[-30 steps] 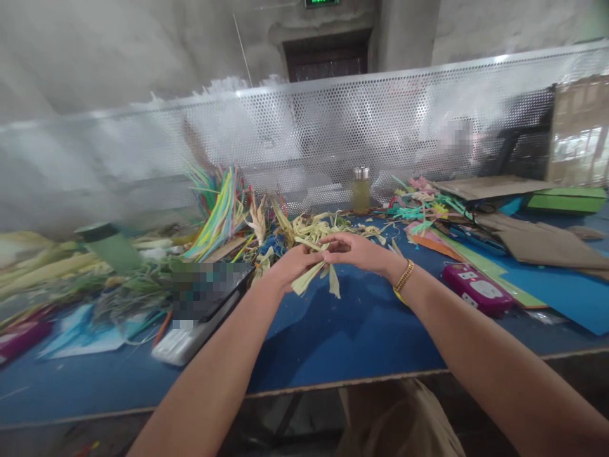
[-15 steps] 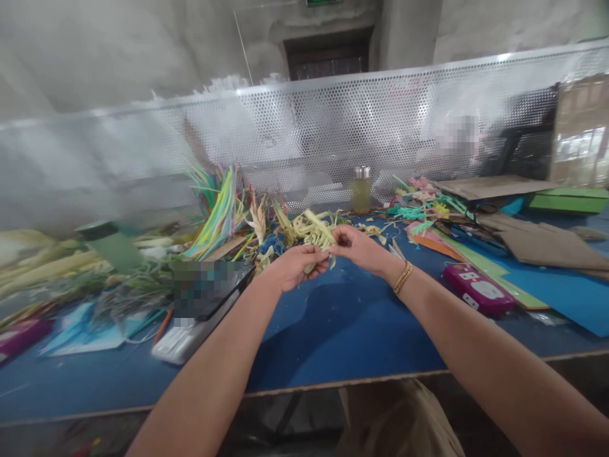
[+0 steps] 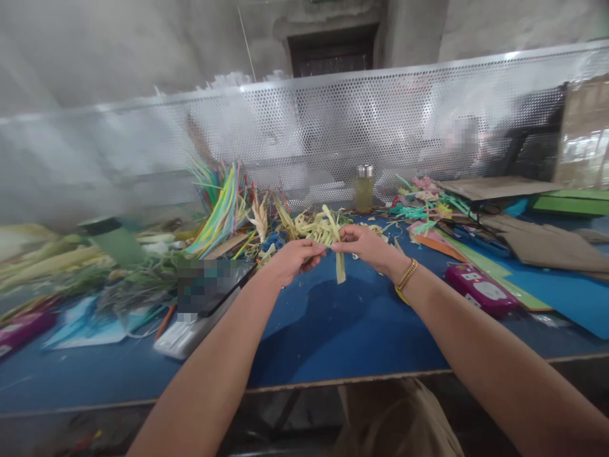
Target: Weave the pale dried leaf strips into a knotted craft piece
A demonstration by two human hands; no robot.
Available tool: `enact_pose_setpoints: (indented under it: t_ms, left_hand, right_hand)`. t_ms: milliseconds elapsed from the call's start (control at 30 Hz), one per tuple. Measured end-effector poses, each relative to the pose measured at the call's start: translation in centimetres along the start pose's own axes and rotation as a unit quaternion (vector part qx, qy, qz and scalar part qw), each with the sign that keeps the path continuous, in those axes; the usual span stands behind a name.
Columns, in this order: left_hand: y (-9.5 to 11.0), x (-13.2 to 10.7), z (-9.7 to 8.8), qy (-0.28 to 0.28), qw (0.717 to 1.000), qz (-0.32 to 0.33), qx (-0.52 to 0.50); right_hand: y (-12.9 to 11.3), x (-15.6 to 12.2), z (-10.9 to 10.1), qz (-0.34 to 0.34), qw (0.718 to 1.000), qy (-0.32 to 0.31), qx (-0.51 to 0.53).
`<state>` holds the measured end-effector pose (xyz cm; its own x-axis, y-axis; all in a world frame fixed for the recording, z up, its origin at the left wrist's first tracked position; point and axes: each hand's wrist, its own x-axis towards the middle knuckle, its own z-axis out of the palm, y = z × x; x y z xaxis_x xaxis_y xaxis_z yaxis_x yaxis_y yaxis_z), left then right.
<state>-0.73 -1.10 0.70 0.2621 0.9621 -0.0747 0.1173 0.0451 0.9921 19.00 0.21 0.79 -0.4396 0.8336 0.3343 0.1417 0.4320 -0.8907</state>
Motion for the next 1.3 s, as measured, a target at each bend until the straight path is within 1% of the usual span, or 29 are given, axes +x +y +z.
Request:
enact_pose_setpoints:
  t_ms: [200,300,467,600,667,700,767,833,867,900,933,1033,1067,1133,1167,1200,1300]
  left_hand:
    - [1.0,-0.5,0.1,0.025,1.0,-0.002,-0.012]
    - [1.0,-0.3,-0.1,0.035,0.999,-0.004,-0.022]
    - [0.7,0.1,-0.6,0.039,0.999,-0.002,-0.012]
    - [0.6,-0.1,-0.8,0.015,0.999,-0.009,0.048]
    - [0.6,-0.2,-0.9,0.001,0.998,-0.013,0.067]
    - [0.6,-0.2,-1.0,0.007,0.998,-0.003,0.064]
    - [0.6,-0.1,-1.2,0.045,0.996,0.048,0.062]
    - [0.7,-0.1,-1.3,0.095,0.985,0.113,0.095]
    - [0.8,-0.1,-1.3,0.108,0.977,0.138,0.123]
    - [0.8,-0.1,-1.2,0.107,0.97,0.156,0.152]
    - [0.8,-0.1,-1.1,0.092,0.965,0.17,0.176]
    - [0.6,-0.2,-0.5,0.013,0.96,0.199,0.196]
    - [0.4,-0.1,-0.2,-0.006,0.962,0.197,0.188]
    - [0.1,0.0,0.2,-0.017,0.971,0.175,0.161]
    - [-0.1,0.1,0.3,-0.012,0.975,0.162,0.149]
    - [-0.3,0.2,0.5,0.006,0.978,0.155,0.141]
    - [-0.5,0.5,0.6,0.08,0.973,0.16,0.145]
  right_hand:
    - [0.3,0.4,-0.4,0.026,0.998,0.014,0.06]
    - [0.2,0.4,-0.5,0.034,0.996,0.011,0.077]
    - [0.2,0.3,-0.8,0.064,0.995,0.012,0.071]
    - [0.3,0.1,-1.0,0.076,0.994,0.001,0.083]
    - [0.3,0.0,-1.1,0.073,0.992,-0.028,0.1]
    - [0.3,0.0,-1.1,0.069,0.991,-0.048,0.108]
    - [0.5,0.0,-1.2,0.058,0.989,-0.082,0.11]
    - [0.7,0.1,-1.3,0.056,0.99,-0.092,0.087]
    - [0.9,0.2,-1.3,0.061,0.992,-0.09,0.069]
    - [1.0,0.2,-1.2,0.065,0.993,-0.087,0.053]
    - [1.2,0.3,-1.2,0.068,0.993,-0.086,0.04]
    - [1.6,0.4,-1.1,0.051,0.995,-0.084,0.027]
    - [1.6,0.4,-1.0,0.039,0.995,-0.084,0.026]
    - [1.6,0.5,-0.9,0.013,0.997,-0.08,0.018]
    - [1.6,0.5,-0.9,0.0,0.997,-0.078,0.01]
    - [1.5,0.5,-0.9,-0.012,0.997,-0.075,0.001]
    - [1.4,0.6,-0.8,-0.04,0.997,-0.054,-0.036]
